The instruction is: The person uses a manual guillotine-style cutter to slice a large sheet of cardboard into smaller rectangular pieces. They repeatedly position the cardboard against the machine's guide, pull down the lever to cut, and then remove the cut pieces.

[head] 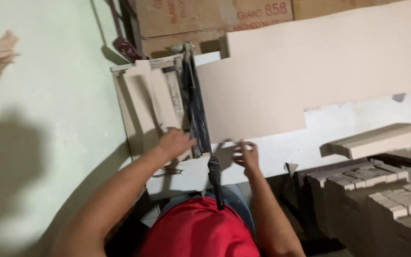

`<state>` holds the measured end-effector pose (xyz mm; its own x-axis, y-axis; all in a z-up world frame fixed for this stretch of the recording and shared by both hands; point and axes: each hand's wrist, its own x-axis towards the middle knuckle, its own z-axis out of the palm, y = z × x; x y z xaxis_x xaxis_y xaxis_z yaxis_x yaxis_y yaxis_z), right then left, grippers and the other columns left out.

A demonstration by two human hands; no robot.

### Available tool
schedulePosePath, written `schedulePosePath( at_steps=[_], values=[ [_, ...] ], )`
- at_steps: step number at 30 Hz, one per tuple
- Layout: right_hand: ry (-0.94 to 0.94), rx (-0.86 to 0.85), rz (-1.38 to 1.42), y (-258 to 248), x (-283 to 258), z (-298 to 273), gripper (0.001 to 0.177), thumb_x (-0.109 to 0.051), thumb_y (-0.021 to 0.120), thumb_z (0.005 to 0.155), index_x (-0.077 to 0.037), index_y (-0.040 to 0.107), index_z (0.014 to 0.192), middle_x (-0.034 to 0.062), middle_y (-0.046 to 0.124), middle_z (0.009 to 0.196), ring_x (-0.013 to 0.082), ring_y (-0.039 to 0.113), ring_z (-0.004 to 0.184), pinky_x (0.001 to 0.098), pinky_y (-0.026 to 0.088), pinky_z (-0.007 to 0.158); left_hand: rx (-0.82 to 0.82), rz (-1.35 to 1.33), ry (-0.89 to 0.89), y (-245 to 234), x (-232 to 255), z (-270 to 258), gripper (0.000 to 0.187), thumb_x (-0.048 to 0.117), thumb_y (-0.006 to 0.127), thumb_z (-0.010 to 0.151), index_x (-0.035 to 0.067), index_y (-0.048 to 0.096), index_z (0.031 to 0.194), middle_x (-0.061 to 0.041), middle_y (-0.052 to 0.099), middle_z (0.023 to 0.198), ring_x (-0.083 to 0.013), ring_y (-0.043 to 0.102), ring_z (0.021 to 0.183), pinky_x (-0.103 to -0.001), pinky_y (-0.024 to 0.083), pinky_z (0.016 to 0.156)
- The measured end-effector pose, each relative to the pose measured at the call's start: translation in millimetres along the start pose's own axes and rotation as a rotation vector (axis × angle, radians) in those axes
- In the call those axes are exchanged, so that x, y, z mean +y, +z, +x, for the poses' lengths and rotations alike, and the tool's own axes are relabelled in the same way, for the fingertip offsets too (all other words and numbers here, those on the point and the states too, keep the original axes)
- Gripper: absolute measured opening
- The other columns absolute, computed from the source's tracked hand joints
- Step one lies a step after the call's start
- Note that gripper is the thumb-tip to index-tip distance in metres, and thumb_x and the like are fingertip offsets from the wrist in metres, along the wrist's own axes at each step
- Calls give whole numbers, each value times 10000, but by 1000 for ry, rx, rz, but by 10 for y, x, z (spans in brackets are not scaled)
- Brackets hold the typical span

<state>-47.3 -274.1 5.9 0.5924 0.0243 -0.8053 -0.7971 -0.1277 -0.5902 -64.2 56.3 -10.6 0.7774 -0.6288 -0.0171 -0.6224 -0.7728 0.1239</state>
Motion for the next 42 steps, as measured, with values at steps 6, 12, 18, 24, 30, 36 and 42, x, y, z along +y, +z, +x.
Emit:
schedulePosePath(
  at_steps=[6,12,18,24,30,36,42],
  values=[
    [133,109,402,-126,-291,120,576,-487,656,1004,-130,308,1295,13,525,940,221,649,681,299,611,609,-599,-503,-812,-1154,-491,-179,380,468,461,988,185,618,1187,-135,692,1133,-315,683,1020,-398,546,823],
    [40,92,375,-112,-97,-95,383,-331,725,992,-75,442,1018,34,587,823,229,715,674,337,643,616,-439,-68,-328,-907,-455,21,327,333,652,954,180,595,1238,-123,524,1294,-321,579,1076,-433,488,821],
    [37,50,113,198,-205,-22,438,-376,685,1019,3,577,1211,148,664,1076,304,741,952,506,622,885,-522,-463,-691,-1058,-110,758,909,491,645,949,209,135,1647,-284,186,1643,-481,122,1528,-672,65,1201],
    [42,-52,-154,136,-394,49,597,-605,655,993,-19,713,1091,157,729,969,317,775,871,524,656,749,-767,-279,-866,-764,61,1108,1120,489,771,870,72,69,1637,-315,-64,1662,-463,-22,1542,-702,76,1183],
    [-174,-239,-939,722,-1137,-1358,640,-585,466,984,-295,359,1544,92,724,601,367,755,655,490,609,685,-773,-178,-893,-465,68,1108,1192,512,808,813,27,72,1615,-302,-14,1661,-435,43,1543,-681,173,1162],
    [-274,-132,-1265,929,-188,-1254,824,-295,536,980,-131,86,1651,141,703,700,401,650,573,522,499,529,-795,-216,-816,-435,15,1117,1223,298,790,845,81,-129,1622,-401,-153,1607,-558,-49,1504,-729,93,1159],
    [-398,-39,-1382,774,473,-683,883,-144,541,941,-90,30,1660,200,731,923,413,761,812,499,606,694,-668,-327,-856,-199,5,1047,1239,336,838,801,87,-45,1633,-388,-78,1617,-537,-51,1517,-778,84,1120]
  ],
)
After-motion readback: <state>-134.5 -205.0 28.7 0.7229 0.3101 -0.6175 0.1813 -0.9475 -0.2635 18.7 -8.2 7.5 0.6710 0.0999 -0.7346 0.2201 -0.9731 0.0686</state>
